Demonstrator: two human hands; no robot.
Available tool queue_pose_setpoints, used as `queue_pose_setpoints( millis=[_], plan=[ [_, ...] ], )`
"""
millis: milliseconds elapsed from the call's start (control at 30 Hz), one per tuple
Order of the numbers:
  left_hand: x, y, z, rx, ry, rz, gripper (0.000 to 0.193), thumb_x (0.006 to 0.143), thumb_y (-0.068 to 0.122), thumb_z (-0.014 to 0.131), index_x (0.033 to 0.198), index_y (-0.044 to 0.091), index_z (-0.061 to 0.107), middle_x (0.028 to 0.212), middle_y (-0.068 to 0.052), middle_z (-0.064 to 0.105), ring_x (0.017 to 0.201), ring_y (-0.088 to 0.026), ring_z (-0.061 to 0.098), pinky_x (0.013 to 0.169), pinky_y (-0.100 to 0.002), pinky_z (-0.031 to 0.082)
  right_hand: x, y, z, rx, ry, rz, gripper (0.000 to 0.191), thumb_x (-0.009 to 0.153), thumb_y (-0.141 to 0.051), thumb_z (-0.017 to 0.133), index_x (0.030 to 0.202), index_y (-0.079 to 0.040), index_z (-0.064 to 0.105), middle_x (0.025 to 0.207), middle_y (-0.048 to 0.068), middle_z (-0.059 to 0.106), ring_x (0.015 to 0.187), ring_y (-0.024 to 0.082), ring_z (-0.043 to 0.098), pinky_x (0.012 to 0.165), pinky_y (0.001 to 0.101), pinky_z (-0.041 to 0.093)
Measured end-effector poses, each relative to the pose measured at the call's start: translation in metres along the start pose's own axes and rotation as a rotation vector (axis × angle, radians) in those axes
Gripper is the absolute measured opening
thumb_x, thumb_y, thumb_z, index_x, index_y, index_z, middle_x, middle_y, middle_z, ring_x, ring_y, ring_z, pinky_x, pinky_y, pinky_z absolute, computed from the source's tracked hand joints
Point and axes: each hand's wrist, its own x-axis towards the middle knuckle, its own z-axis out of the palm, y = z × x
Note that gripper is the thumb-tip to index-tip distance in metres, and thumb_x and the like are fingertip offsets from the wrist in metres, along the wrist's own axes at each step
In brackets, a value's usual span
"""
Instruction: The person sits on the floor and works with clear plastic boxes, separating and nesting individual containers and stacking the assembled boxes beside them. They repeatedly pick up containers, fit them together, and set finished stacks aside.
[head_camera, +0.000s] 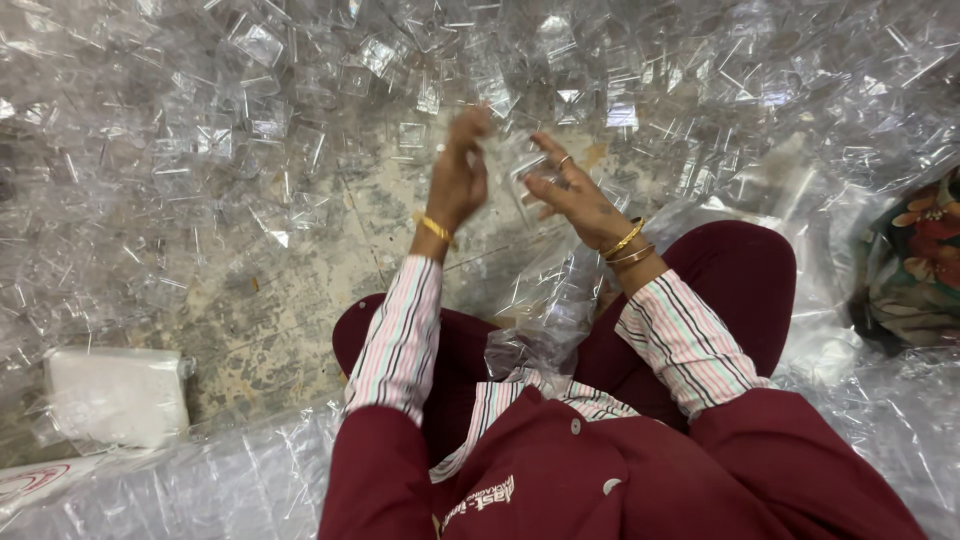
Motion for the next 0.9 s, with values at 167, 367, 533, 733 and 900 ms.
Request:
queue_pose_setpoints(
  millis=[167, 367, 533, 733, 900],
  plan=[
    [0.071, -0.009, 0.014, 0.38, 0.035, 0.106, 0.065, 0.093, 0.015, 0.067, 0.151, 0.011, 0.039, 0.152, -0.014, 0.048, 0.131, -0.039, 0.052, 0.105, -0.055, 0.049, -0.01, -0.014, -0.002, 0.308, 0.092, -0.018, 0.075, 0.092, -0.038, 0.074, 0.152, -0.02, 0.034, 0.141, 0.012, 0.049, 0.118, 0.023, 0.058, 0.089, 0.0395, 0.056],
    [0.076, 0.002, 0.03, 0.677, -0.136, -0.103, 0.046, 0.087, 0.034, 0.074, 0.128, 0.018, 0.061, 0.137, -0.011, 0.052, 0.13, -0.033, 0.045, 0.098, -0.061, 0.04, -0.006, -0.031, -0.007, 0.281, 0.179, 0.033, 0.058, 0.092, -0.036, 0.073, 0.141, -0.024, 0.043, 0.128, 0.007, 0.058, 0.11, 0.018, 0.06, 0.08, 0.0341, 0.055],
    [0.012, -0.019, 0.013, 1.017, -0.237, -0.023, 0.036, 0.09, 0.019, 0.065, 0.125, 0.02, 0.065, 0.142, -0.013, 0.051, 0.133, -0.04, 0.042, 0.1, -0.062, 0.041, 0.001, -0.03, -0.003, 0.16, 0.145, -0.008, 0.061, 0.088, -0.039, 0.078, 0.137, -0.022, 0.047, 0.136, 0.001, 0.051, 0.112, 0.013, 0.056, 0.08, 0.0289, 0.052],
    [-0.036, -0.026, -0.001, 0.914, -0.174, -0.187, 0.025, 0.086, 0.015, 0.063, 0.108, 0.018, 0.072, 0.141, -0.007, 0.053, 0.137, -0.055, 0.032, 0.088, -0.07, 0.044, -0.012, -0.022, 0.005, 0.068, 0.114, -0.011, 0.062, 0.086, -0.04, 0.079, 0.135, -0.022, 0.046, 0.137, 0.002, 0.048, 0.112, 0.013, 0.055, 0.081, 0.0296, 0.05],
    [-0.036, -0.005, -0.01, 0.001, 0.138, -0.444, 0.032, 0.097, 0.019, 0.066, 0.128, 0.015, 0.07, 0.138, -0.01, 0.059, 0.128, -0.035, 0.056, 0.107, -0.05, 0.052, -0.022, -0.017, 0.014, -0.184, 0.045, 0.059, 0.078, 0.091, -0.041, 0.08, 0.152, -0.012, 0.041, 0.147, 0.018, 0.047, 0.13, 0.026, 0.041, 0.103, 0.0395, 0.04]
  ],
)
